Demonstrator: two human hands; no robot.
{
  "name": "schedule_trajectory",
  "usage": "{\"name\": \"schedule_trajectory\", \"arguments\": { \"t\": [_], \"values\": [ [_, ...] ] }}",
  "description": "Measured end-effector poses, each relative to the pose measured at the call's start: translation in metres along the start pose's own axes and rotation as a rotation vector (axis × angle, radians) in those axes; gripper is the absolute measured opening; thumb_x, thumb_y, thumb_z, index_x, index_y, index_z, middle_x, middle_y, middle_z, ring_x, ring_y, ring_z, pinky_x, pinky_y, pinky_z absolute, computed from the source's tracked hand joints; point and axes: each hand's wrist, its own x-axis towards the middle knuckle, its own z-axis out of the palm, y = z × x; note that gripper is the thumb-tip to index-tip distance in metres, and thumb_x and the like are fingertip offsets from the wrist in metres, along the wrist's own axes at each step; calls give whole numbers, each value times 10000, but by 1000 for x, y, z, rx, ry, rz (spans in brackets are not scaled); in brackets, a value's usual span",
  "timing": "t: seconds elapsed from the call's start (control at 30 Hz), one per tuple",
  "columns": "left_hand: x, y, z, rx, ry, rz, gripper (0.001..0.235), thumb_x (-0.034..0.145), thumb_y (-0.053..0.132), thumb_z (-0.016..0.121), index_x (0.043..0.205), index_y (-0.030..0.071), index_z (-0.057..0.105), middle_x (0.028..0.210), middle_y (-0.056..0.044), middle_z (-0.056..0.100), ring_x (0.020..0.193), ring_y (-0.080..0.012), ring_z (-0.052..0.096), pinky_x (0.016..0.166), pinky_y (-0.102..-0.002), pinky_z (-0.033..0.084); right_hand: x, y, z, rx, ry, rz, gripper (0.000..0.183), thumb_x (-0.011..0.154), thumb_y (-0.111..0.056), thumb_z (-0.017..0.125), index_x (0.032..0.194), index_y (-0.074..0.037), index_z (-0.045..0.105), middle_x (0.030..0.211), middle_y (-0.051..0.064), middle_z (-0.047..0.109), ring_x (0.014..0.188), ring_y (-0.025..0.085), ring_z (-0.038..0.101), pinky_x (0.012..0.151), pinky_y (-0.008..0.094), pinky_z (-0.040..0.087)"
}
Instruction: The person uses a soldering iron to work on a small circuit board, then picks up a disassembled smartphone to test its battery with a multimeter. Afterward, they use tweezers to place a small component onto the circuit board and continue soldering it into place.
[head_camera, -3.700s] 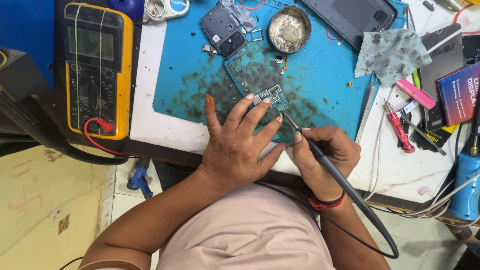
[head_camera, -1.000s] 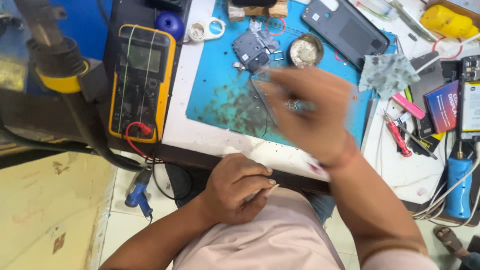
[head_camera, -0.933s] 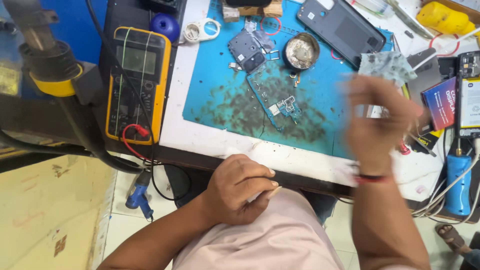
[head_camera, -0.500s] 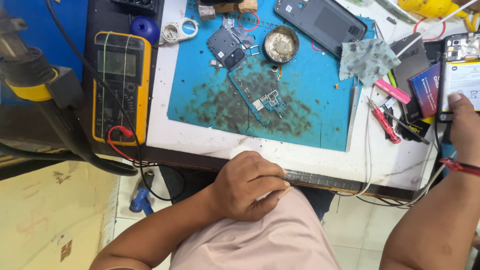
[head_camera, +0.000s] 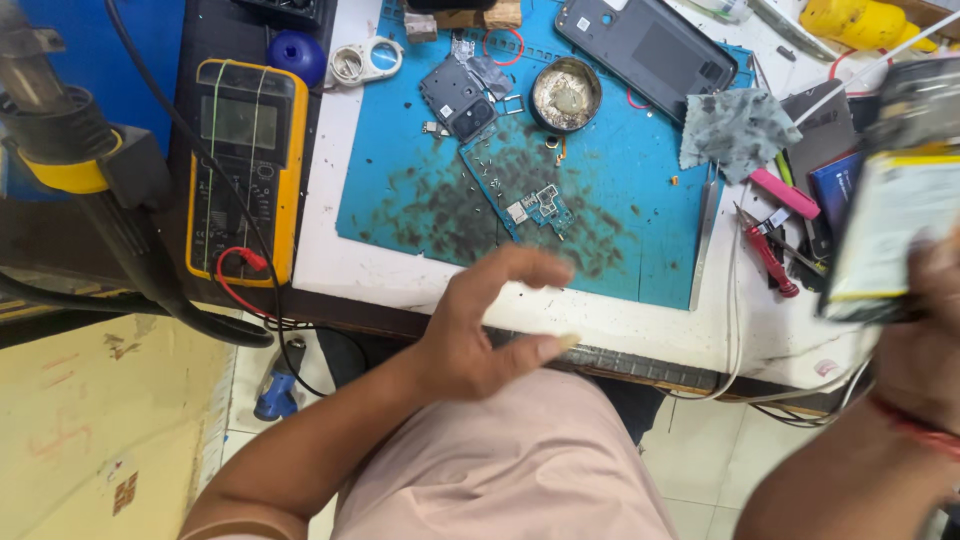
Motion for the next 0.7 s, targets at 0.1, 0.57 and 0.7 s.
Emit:
{"name": "schedule_trajectory", "arguments": {
  "t": [0.1,0.57,0.7],
  "values": [
    [34,-8,-1,-510,-69,-240,748,973,262,669,1595,69,302,1547,-99,488,1424,-185,513,1249,-366,410,-25,17,33,621,-415,211,355,994,-67,634,1305,96,584,1128,146,672,1033,229,642,987,350,514],
    [58,-24,7,-1032,58,-328,186,916,15,809,1087,30,738,1002,-76,742,937,-176,712,872,-340,585,-77,31,151,505,-680,551,307,931,-137,651,1182,39,664,1050,167,748,900,229,736,794,335,581],
    [48,-17,1,-953,261,-419,177,915,40,783,1086,30,738,1006,-64,754,932,-148,707,855,-317,576,-71,39,138,507,-528,348,247,1077,-124,638,1208,78,693,1118,171,740,977,215,714,923,351,564]
  ]
}}
